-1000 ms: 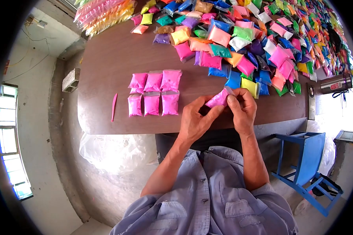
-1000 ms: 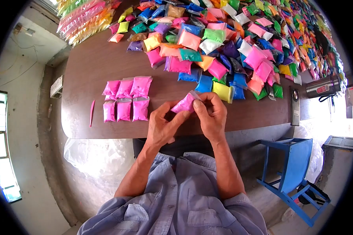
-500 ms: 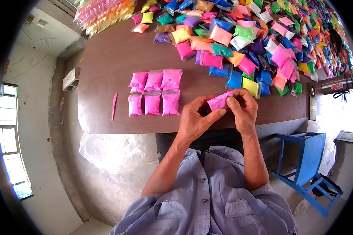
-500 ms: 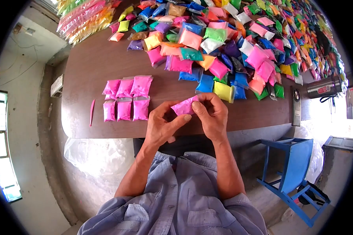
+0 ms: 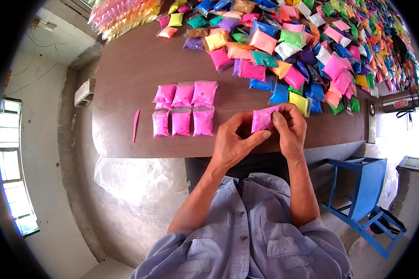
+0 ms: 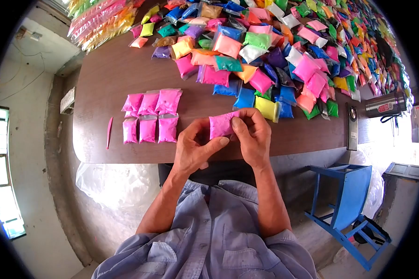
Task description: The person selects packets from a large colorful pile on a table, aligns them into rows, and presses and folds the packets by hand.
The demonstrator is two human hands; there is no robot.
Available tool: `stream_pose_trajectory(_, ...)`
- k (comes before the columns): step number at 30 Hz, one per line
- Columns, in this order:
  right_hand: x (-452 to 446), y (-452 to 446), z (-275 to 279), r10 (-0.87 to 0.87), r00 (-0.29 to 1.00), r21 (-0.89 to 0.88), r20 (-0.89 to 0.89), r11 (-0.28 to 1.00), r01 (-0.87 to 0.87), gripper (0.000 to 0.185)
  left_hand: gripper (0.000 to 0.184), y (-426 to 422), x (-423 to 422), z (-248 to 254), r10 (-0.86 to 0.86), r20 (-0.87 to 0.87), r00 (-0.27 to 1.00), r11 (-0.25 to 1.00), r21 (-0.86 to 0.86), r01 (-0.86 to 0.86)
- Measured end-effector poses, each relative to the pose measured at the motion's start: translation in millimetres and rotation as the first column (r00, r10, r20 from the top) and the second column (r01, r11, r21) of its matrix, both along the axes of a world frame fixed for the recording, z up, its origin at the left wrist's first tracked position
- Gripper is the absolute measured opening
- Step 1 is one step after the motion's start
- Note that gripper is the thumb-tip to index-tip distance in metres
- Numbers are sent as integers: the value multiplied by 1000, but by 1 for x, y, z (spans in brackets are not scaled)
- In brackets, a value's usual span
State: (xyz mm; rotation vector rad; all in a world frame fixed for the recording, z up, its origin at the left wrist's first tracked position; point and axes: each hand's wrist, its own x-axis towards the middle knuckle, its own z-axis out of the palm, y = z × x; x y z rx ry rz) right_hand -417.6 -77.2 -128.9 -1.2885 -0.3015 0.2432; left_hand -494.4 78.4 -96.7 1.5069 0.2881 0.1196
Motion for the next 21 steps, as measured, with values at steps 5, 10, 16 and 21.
stream_pose_trajectory(5, -2, 4, 1, 20, 1000, -12, 4, 1000, -20, 11, 33, -1, 0, -5, 14, -13, 1000, 994, 110, -12)
stream_pose_trajectory(10, -4, 1, 2, 78, 997, -39, 7, 996, -77, 13, 27, 1, -2, -17, 65, -64, 996, 987, 152, -54)
stream_pose_trajectory(16, -4, -1, -1, 93, 993, -17, 76, 996, -92, 13, 24, -1, 0, -8, 67, 25, 997, 996, 55, -68)
stream_pose_trajectory(21, -5, -2, 4, 143, 988, -30, 59, 990, -141, 13, 22, 1, -2, -7, 59, -13, 998, 998, 23, -59)
